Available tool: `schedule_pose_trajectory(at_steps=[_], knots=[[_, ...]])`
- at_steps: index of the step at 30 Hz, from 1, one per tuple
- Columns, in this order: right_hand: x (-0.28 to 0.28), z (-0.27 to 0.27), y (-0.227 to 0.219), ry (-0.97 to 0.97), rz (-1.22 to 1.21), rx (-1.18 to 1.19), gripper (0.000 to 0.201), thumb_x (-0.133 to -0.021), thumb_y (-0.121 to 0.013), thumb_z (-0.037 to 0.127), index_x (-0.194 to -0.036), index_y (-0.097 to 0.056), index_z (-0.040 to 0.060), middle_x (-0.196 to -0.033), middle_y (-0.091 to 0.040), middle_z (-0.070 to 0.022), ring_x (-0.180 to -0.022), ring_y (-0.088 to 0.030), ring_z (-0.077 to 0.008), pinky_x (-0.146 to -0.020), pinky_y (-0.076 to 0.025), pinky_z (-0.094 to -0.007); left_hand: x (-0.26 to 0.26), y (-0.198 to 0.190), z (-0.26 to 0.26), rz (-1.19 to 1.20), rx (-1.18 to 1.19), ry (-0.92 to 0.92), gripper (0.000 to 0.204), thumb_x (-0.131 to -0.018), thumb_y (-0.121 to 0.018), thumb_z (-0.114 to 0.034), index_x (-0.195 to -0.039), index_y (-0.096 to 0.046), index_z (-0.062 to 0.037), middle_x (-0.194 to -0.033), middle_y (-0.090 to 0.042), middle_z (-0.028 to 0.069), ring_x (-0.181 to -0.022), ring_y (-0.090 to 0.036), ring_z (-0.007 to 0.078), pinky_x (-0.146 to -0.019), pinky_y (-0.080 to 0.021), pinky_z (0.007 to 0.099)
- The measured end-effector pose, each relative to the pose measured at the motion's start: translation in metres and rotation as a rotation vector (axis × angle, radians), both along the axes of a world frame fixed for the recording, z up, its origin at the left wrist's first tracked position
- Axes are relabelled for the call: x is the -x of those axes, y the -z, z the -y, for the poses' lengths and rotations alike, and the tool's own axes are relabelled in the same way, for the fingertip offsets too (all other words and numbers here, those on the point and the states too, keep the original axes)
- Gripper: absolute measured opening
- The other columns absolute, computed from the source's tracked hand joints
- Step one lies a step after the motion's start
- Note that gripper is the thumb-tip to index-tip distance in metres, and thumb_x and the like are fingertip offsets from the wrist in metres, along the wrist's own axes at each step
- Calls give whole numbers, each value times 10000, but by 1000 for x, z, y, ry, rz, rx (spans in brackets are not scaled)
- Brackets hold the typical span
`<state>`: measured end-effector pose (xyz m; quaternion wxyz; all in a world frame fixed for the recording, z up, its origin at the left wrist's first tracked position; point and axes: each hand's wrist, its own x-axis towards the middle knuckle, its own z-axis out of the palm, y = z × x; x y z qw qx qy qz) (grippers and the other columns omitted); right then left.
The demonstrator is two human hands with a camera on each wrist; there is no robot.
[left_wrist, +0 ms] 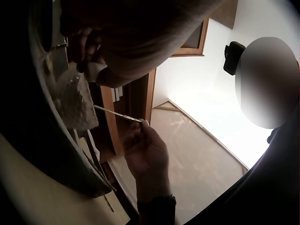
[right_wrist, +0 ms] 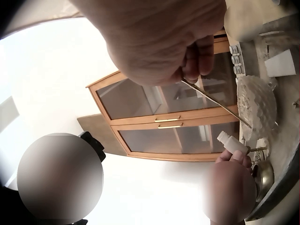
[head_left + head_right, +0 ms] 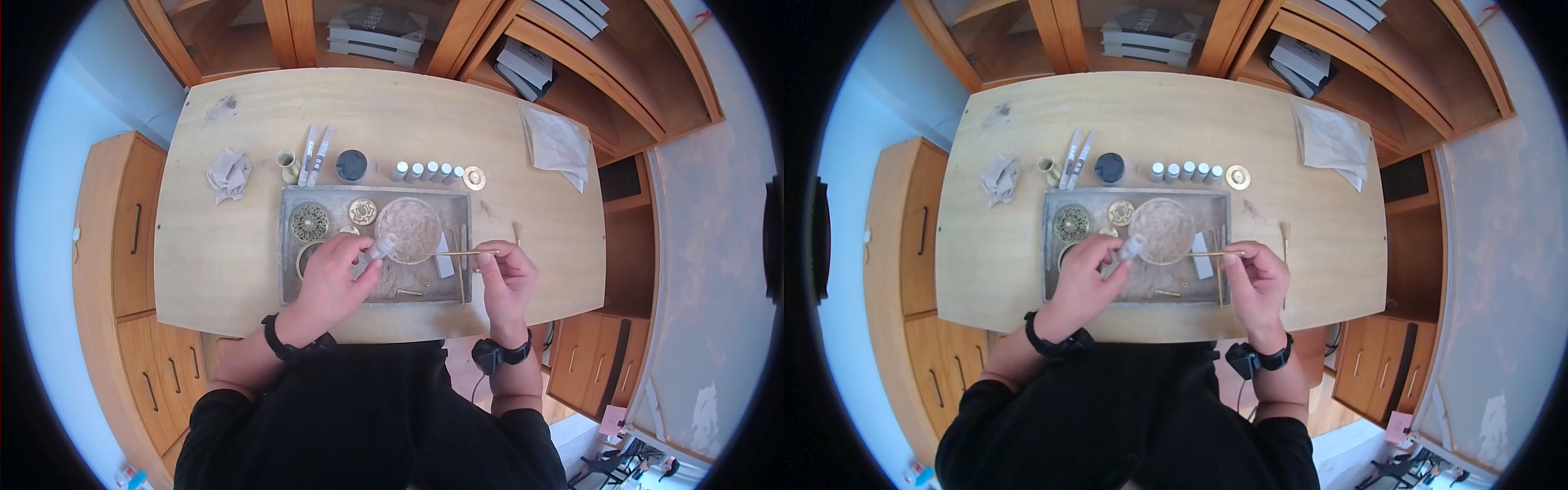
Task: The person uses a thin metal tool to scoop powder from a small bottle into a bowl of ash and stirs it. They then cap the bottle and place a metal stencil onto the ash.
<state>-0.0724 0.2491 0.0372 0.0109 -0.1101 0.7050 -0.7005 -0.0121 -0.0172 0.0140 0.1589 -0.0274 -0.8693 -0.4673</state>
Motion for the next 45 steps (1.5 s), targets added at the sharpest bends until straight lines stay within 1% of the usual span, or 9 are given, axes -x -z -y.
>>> schedule_pose_trajectory(at_steps=[5,8,22,26,28,29,34,40,45], knots=[[-2,6,1,19,2,-14,108,-1024,-681,43,-1103,-692,-29,-910,-724,-34,-813,-665,-70,-742,-527,-207,1,-3,3,7,-15,-9,251,-812,-786,-38,-1027,-657,-29,-876,-629,112,-729,-613,262,-660,-504,387],[-1,9,2,21,0,5,110,-1022,-683,44,-1101,-693,-31,-910,-727,-39,-811,-670,-75,-741,-532,-211,1,-6,4,41,-18,-3,240,-840,-773,-75,-1045,-660,-24,-913,-651,132,-775,-636,297,-690,-526,406],[9,13,19,74,109,72,99,-1031,-660,54,-1076,-708,-21,-888,-742,-62,-786,-685,-97,-732,-544,-232,1,-6,6,73,-1,-12,253,-847,-782,-88,-1057,-657,-20,-918,-652,133,-758,-636,292,-678,-530,404],[12,9,15,138,98,104,82,-1024,-655,39,-1054,-705,-17,-887,-744,-77,-776,-695,-119,-730,-548,-243,1,-5,6,85,12,-8,249,-849,-777,-82,-1058,-658,-20,-929,-659,141,-789,-647,309,-692,-532,413],[14,3,14,170,81,115,76,-1020,-651,30,-1048,-703,-18,-892,-745,-86,-773,-700,-130,-732,-552,-250,2,-1,4,27,10,-17,249,-830,-783,-52,-1041,-654,-28,-884,-633,121,-749,-622,280,-665,-509,399],[15,2,12,164,57,137,77,-1018,-651,29,-1050,-702,-20,-896,-745,-87,-773,-700,-129,-734,-553,-250,2,1,2,-2,10,-21,251,-820,-786,-37,-1033,-652,-32,-861,-619,111,-730,-609,266,-652,-498,392],[15,2,-9,125,-43,193,79,-1017,-654,23,-1060,-700,-26,-914,-743,-86,-780,-695,-112,-740,-557,-239,3,4,0,-7,22,3,265,-820,-785,-45,-1057,-668,-23,-874,-630,116,-742,-612,267,-651,-502,387],[11,3,-23,81,-86,34,89,-1011,-670,7,-1086,-700,-31,-963,-736,-77,-816,-693,-94,-749,-550,-221,2,3,-1,-8,23,9,270,-821,-785,-49,-1063,-669,-17,-883,-638,119,-744,-611,269,-651,-503,384],[8,3,-26,25,-129,5,97,-996,-673,-18,-1084,-700,-49,-1002,-736,-109,-868,-696,-118,-769,-550,-224,3,2,-1,-10,17,16,271,-827,-785,-52,-1069,-668,-12,-887,-640,121,-743,-611,269,-653,-505,385]])
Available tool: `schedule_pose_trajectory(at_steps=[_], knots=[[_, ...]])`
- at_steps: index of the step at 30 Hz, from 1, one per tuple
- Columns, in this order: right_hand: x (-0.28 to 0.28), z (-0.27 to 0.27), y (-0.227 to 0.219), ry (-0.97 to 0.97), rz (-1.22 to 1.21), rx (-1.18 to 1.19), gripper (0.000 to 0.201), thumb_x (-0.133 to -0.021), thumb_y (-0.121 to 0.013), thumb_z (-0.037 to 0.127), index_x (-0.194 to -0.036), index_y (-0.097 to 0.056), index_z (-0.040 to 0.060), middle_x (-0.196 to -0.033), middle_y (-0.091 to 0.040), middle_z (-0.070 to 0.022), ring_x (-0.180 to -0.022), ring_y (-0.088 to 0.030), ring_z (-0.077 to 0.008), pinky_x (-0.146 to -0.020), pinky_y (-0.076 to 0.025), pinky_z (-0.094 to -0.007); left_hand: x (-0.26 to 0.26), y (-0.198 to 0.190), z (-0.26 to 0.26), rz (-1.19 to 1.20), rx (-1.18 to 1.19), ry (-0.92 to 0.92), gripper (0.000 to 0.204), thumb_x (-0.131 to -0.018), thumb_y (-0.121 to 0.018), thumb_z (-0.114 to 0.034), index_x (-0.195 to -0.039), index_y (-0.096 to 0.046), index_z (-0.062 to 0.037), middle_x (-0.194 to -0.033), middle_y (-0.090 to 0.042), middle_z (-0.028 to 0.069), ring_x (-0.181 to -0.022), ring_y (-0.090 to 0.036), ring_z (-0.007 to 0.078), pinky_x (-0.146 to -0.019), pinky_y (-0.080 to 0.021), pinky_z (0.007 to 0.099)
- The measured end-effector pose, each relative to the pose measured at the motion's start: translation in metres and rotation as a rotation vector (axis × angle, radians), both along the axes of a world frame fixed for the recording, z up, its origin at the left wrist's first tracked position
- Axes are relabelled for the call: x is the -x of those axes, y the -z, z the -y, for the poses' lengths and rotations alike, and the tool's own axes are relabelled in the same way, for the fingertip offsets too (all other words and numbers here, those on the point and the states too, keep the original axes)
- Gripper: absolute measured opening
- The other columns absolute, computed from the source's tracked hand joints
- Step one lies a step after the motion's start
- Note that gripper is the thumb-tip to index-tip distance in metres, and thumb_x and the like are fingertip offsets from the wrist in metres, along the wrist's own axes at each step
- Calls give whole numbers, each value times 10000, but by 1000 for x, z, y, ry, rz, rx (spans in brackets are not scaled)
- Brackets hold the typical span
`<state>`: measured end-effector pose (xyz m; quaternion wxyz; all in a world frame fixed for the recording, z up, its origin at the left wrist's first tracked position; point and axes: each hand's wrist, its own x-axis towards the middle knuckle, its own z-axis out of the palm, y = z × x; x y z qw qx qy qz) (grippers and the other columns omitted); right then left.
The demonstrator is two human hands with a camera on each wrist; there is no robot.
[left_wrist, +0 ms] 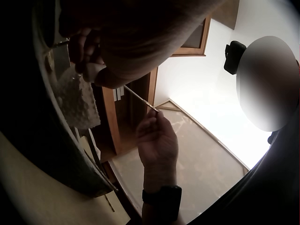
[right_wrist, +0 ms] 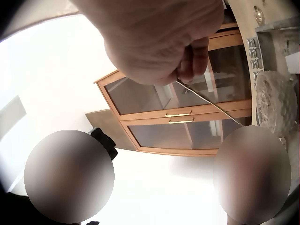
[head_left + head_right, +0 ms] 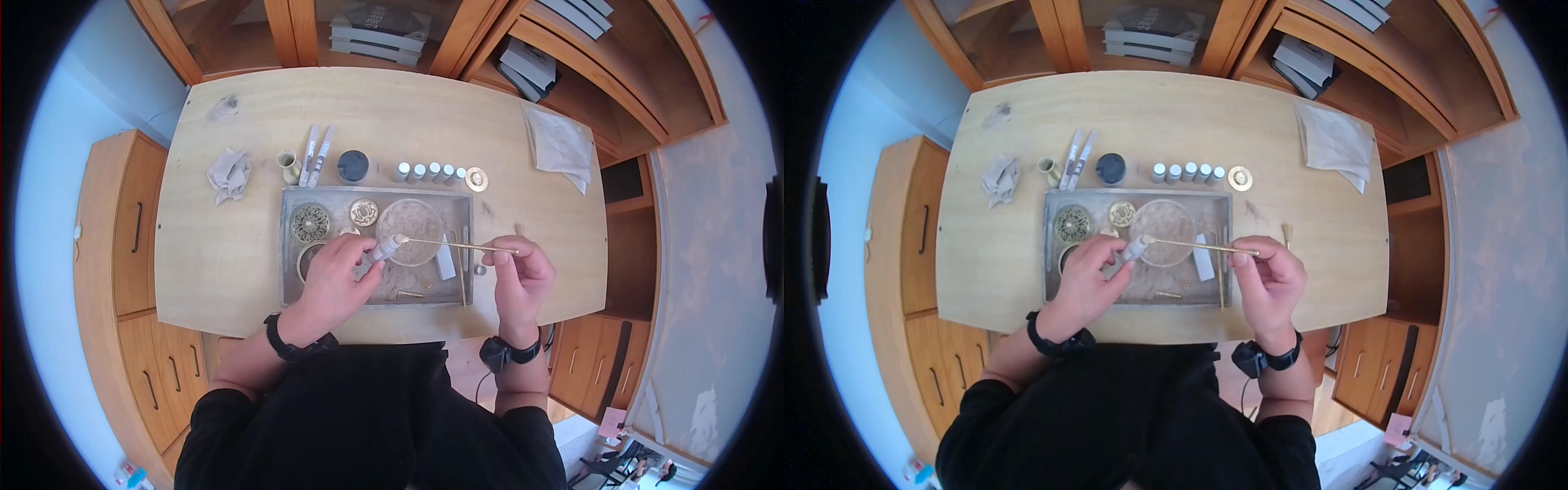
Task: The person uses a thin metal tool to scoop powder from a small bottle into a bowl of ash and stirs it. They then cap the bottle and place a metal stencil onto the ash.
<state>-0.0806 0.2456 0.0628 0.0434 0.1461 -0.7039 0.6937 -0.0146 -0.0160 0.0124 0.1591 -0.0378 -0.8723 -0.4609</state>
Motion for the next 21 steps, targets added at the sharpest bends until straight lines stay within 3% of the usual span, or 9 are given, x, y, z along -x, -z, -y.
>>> schedule_pose_trajectory(at_steps=[10,16,21], knots=[[-1,-4,0,-91,-218,-123,92,-975,-652,-55,-1050,-704,-58,-1058,-732,-164,-873,-698,-160,-773,-552,-255,1,2,0,2,7,-2,265,-833,-785,-58,-1064,-665,-10,-893,-645,126,-750,-618,271,-660,-513,386],[0,3,9,122,-41,54,94,-1000,-664,-13,-1083,-700,-39,-984,-740,-115,-838,-683,-128,-743,-538,-244,1,3,0,1,2,-12,264,-831,-783,-56,-1062,-664,-14,-893,-644,124,-745,-622,272,-664,-515,386],[20,-1,28,204,64,-13,93,-1010,-679,22,-1082,-711,-26,-952,-740,-66,-817,-673,-92,-744,-522,-230,0,2,1,8,3,-21,261,-828,-783,-57,-1058,-664,-21,-884,-639,121,-742,-623,273,-664,-513,389]])
